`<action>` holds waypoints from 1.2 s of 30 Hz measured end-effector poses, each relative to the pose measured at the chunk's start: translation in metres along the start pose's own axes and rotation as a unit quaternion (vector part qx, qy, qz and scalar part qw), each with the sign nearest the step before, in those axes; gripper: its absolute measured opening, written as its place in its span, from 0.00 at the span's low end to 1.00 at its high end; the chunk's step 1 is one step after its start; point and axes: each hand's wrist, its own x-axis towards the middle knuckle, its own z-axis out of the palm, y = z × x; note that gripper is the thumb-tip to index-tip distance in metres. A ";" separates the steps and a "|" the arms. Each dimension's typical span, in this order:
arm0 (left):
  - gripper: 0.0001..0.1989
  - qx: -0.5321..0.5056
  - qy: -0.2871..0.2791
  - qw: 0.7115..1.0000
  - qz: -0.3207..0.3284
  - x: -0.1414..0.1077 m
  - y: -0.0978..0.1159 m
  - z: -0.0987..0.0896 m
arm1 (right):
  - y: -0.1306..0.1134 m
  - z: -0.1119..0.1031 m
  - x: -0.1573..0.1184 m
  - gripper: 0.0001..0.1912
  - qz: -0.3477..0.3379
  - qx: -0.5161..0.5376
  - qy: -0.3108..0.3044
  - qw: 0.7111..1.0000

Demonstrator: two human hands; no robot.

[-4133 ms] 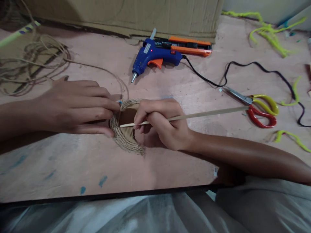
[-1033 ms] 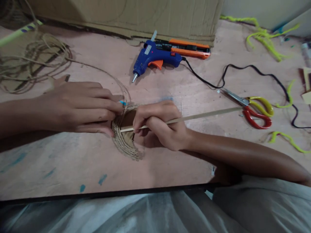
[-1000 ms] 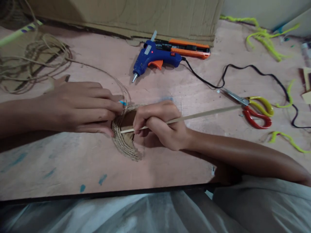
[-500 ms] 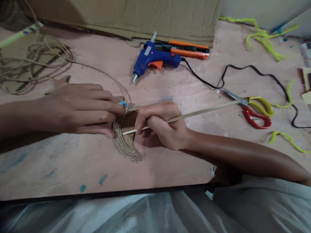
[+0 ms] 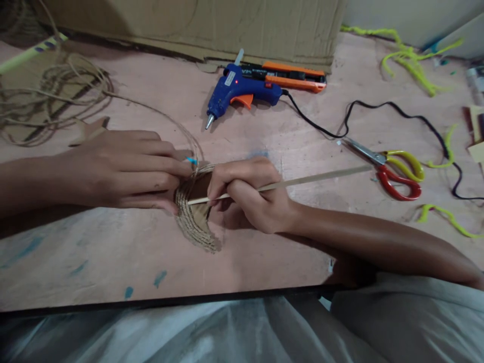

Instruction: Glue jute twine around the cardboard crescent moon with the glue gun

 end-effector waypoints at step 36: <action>0.17 -0.050 0.082 0.995 0.013 -0.001 -0.006 0.006 | -0.005 -0.009 -0.006 0.16 0.094 0.031 0.076 0.992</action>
